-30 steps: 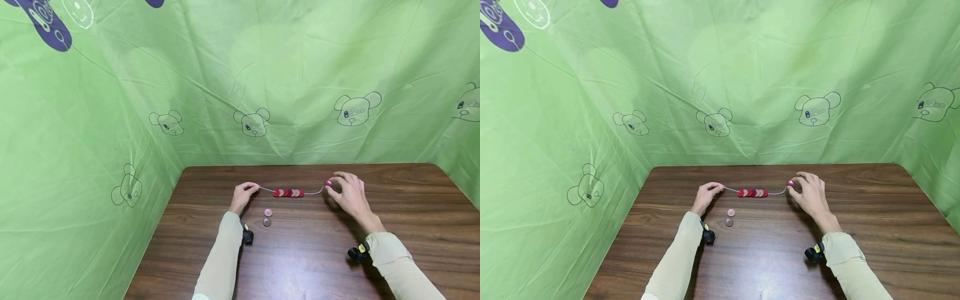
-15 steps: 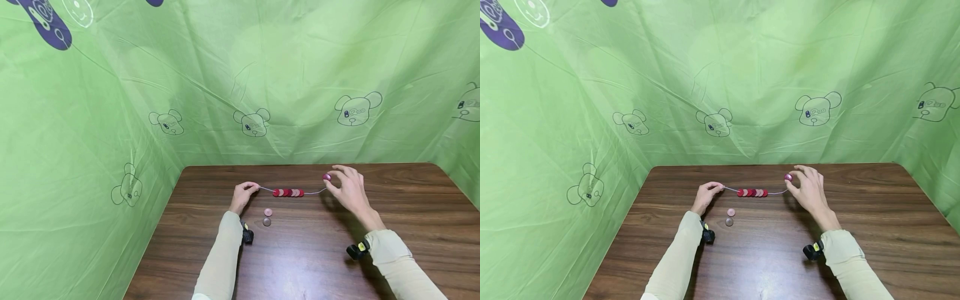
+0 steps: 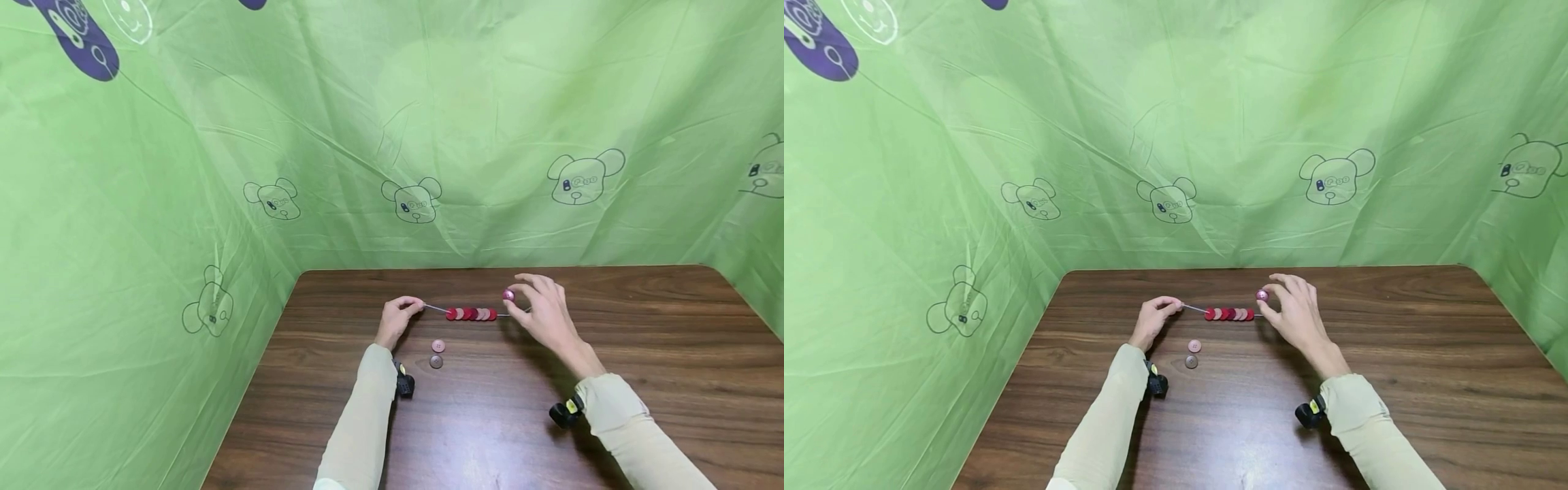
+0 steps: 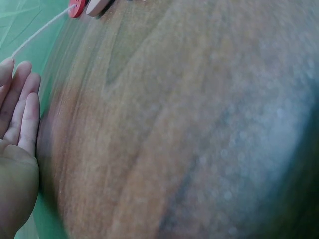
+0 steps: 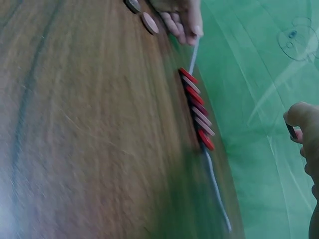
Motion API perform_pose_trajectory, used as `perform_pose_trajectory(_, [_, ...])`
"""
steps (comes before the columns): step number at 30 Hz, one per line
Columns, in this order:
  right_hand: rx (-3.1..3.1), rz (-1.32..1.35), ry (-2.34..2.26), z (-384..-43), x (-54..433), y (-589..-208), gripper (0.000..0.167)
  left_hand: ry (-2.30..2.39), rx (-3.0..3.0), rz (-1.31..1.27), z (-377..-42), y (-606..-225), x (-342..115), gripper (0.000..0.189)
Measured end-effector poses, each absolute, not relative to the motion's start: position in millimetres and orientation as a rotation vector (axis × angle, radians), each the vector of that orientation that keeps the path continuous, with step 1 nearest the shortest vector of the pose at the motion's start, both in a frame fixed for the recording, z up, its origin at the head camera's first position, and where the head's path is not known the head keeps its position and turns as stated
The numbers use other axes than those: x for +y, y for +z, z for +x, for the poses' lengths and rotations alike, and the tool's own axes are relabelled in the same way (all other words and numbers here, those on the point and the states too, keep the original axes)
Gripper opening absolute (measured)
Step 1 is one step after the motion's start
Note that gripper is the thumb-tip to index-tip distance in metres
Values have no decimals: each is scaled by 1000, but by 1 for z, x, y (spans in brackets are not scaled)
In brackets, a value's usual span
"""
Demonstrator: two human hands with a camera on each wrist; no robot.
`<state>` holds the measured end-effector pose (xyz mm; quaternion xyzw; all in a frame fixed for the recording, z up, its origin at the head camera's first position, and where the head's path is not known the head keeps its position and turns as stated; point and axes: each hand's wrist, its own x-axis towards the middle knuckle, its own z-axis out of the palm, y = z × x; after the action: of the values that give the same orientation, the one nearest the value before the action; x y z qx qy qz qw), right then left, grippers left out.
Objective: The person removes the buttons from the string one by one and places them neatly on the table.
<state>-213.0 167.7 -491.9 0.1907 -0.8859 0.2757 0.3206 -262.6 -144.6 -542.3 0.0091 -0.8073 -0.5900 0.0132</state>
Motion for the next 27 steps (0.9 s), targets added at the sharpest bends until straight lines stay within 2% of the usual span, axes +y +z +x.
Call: perform_pose_trajectory(27, [-2496,703,691,-197,104,-520,27,-1867,-2501,13,-262,-543,-145,11])
